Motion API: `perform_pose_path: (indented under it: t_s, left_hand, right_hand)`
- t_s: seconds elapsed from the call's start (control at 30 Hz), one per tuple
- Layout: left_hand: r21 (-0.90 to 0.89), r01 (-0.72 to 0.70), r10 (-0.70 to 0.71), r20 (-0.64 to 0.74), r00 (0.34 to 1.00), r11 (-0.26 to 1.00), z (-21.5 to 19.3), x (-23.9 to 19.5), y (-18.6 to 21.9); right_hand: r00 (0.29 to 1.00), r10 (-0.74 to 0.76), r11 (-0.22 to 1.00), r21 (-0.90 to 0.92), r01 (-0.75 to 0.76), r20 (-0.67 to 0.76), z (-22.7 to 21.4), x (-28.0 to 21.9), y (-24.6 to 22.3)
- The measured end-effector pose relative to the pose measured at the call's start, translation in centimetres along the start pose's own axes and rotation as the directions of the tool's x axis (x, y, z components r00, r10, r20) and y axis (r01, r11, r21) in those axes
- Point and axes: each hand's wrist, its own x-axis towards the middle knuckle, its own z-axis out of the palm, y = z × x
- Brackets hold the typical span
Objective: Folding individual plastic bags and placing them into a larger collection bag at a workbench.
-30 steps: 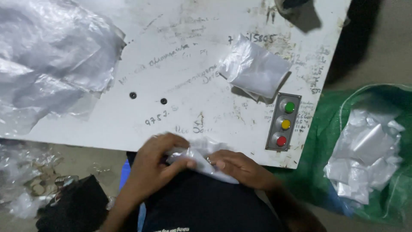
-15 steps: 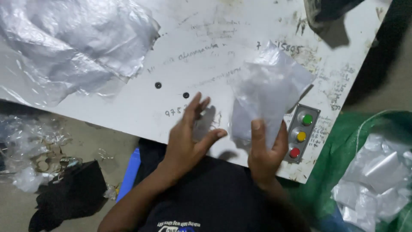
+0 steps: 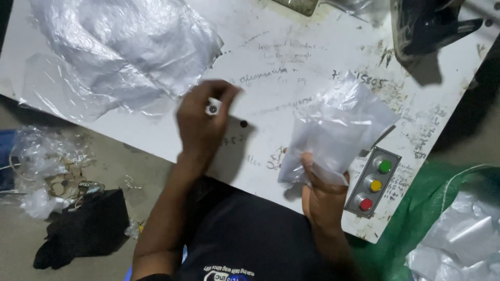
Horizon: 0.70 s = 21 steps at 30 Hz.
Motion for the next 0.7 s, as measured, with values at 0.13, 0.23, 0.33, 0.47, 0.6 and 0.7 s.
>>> perform_pose_path:
  t_s: [0.13, 0.23, 0.33, 0.47, 0.6, 0.7]
  left_hand:
    - [0.362, -0.027, 0.078, -0.126, 0.989, 0.932, -1.3, 2.6, -7.3]
    - [0.399, 0.086, -0.081, -0.030, 0.996, 0.913, -1.3, 2.8, -10.6]
    - [0.455, -0.011, 0.015, -0.005, 1.000, 0.890, -1.5, 2.7, -10.3]
    - [0.271, -0.161, 0.142, 0.088, 0.986, 0.949, -2.5, 2.0, -6.3]
    - [0.382, -0.397, 0.352, 0.186, 0.917, 0.834, -2.3, 0.3, -6.2]
    - [-0.052, 0.123, -0.112, 0.183, 0.977, 0.991, -2.9, 0.3, -3.2]
  right_hand:
    - [0.986, -0.163, 0.953, 0.263, 0.149, 0.032, -1.3, 0.2, 1.5]
    - [0.914, -0.392, 0.828, -0.390, 0.401, 0.108, -2.8, -0.2, 3.6]
    - [0.998, -0.068, 0.976, 0.206, 0.064, 0.013, -1.4, -0.4, -0.7]
    - [0.938, 0.347, 0.929, 0.127, -0.346, 0.016, -0.1, -0.2, -4.6]
    - [0.902, 0.432, 0.873, 0.260, -0.412, -0.021, 0.8, 0.4, -6.0]
    - [0.940, 0.342, 0.927, 0.169, -0.335, -0.013, 0.3, 0.1, -4.6]
